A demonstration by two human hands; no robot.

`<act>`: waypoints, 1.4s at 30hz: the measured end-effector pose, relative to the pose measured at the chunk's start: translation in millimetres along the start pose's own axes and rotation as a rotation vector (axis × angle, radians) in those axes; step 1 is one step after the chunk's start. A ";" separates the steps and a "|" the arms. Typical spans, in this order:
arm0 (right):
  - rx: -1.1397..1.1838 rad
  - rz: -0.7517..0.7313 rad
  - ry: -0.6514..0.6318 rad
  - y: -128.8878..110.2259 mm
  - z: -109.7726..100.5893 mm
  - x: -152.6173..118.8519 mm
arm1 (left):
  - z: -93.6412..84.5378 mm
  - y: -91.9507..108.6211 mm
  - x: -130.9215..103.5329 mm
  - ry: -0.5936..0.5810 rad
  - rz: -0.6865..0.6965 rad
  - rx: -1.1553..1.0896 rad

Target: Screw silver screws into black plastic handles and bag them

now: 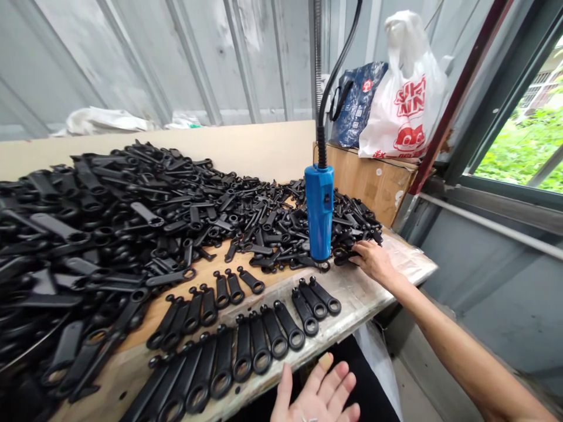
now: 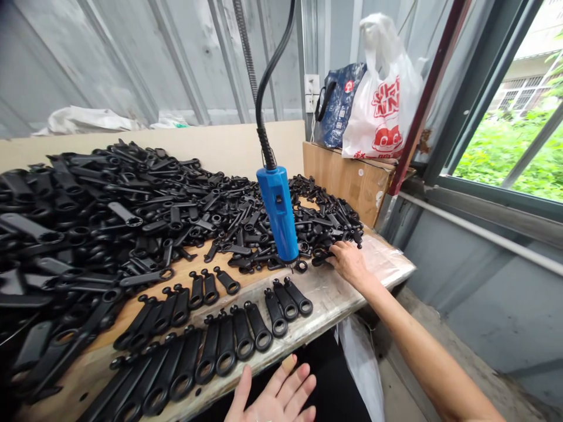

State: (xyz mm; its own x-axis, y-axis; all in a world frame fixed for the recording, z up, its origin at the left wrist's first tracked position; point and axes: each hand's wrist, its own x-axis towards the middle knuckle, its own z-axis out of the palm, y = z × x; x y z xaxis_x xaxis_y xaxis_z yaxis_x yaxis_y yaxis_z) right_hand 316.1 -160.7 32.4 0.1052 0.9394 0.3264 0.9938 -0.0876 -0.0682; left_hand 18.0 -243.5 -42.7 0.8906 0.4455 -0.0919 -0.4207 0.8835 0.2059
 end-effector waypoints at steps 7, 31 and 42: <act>-0.054 0.093 0.011 -4.9 -9.2 -24.2 | -5.6 2.7 -3.7 -0.013 -0.001 -0.032; 0.021 -0.125 -0.321 -45.2 0.7 -29.1 | -5.6 -0.3 -5.9 -0.136 -0.001 -0.033; -0.082 0.029 -0.127 -10.6 -17.9 -13.0 | -9.2 -1.7 -7.1 -0.136 -0.009 -0.024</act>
State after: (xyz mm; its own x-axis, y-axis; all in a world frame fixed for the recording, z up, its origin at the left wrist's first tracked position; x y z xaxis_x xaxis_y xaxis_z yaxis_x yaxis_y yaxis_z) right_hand 304.8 -177.9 45.8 0.1340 0.9699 0.2034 0.9905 -0.1374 0.0027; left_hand 10.8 -246.9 -51.3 0.9087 0.4154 0.0399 -0.4154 0.8912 0.1821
